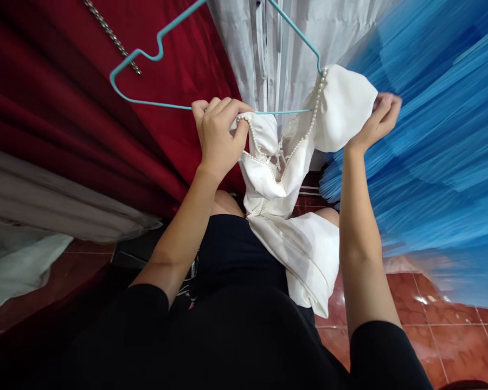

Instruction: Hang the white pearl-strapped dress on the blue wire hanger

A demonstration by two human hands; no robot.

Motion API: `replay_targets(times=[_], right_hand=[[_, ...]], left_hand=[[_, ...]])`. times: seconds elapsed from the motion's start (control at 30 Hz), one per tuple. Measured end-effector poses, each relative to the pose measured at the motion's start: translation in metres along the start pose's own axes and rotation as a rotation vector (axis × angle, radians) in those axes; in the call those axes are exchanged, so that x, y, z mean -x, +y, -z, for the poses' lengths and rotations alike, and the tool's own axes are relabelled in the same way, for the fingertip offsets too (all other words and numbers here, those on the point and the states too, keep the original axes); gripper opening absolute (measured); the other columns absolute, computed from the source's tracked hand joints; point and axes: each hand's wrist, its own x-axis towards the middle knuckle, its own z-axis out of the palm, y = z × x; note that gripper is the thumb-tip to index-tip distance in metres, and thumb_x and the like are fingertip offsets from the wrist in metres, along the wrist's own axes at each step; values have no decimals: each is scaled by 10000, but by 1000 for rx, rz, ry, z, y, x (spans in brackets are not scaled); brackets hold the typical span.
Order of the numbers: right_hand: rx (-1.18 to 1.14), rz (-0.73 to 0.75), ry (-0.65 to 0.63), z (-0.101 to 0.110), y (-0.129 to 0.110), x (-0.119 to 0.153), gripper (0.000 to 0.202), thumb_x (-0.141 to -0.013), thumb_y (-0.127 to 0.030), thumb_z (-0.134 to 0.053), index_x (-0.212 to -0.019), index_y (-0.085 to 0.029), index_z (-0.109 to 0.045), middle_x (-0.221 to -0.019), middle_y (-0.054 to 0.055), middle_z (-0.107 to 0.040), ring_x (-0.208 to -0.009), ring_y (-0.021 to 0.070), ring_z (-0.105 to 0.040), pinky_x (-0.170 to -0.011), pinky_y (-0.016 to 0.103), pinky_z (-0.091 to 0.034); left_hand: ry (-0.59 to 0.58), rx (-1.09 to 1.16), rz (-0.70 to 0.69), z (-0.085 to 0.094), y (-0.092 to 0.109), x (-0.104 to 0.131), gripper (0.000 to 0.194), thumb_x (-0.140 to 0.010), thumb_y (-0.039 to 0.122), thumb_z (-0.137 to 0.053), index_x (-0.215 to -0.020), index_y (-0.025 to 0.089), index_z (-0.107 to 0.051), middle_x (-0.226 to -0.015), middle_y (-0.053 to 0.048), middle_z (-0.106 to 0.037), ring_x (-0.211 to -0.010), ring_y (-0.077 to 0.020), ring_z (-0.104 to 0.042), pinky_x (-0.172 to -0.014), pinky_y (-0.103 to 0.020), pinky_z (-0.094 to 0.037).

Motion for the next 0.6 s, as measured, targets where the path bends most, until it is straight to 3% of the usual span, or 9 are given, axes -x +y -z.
replay_targets(times=[0.07, 0.13, 0.23, 0.3, 0.37, 0.47, 0.6], right_hand=[[-129, 9, 417, 1, -36, -9, 526, -1077, -540, 18, -1022, -241, -412, -1009, 134, -552, -842, 191, -529, -841, 341, -457], [-175, 229, 335, 0, -69, -6, 468, -1087, -572, -332, -1069, -183, -592, -1094, 144, -630, -1027, 198, -598, -927, 343, -475], [57, 196, 104, -5, -95, 7, 393, -922, -479, -725, -1204, -213, -659, -1218, 97, -676, -1142, 240, -591, -1020, 392, -443], [134, 78, -4, -9, -99, 11, 336, -923, -290, -691, -1252, -241, -640, -1227, 60, -701, -1103, 214, -609, -984, 355, -444], [153, -19, -38, -11, -98, 7, 280, -963, -152, -533, -1196, -226, -670, -1106, 41, -732, -969, 171, -625, -896, 304, -442], [153, -84, 36, -11, -93, -7, 264, -979, -113, -448, -1002, -165, -706, -854, 32, -685, -769, 139, -556, -784, 278, -403], [81, -110, 185, -9, -76, -28, 269, -971, -65, -404, -929, -110, -666, -849, 63, -654, -776, 126, -547, -755, 261, -389]], left_hand=[[15, 2, -18, -2, 0, 0, 229, -1043, 403, -479, -995, 286, -670, -1037, -74, -735, -1132, -351, -625, -1178, -607, -316], [28, -22, -31, -3, 1, 0, 228, -1047, 390, -470, -1002, 288, -669, -1035, -73, -735, -1123, -343, -630, -1171, -595, -336], [21, -71, -17, -1, 1, 0, 212, -1037, 341, -470, -998, 285, -671, -1038, -79, -731, -1110, -341, -632, -1162, -591, -334], [8, -89, -1, 3, -1, 0, 203, -1025, 317, -479, -989, 279, -675, -1041, -85, -727, -1112, -349, -631, -1166, -600, -317], [3, -94, -1, 10, -3, 0, 195, -1018, 315, -489, -984, 282, -679, -1037, -86, -726, -1124, -353, -628, -1175, -601, -305], [16, -86, -52, 17, -7, 1, 196, -1018, 338, -495, -986, 296, -684, -1011, -76, -732, -1126, -348, -630, -1175, -589, -321], [14, -70, -73, 18, -5, 2, 205, -1024, 340, -488, -1001, 295, -687, -1013, -75, -742, -1133, -347, -634, -1167, -588, -338]])
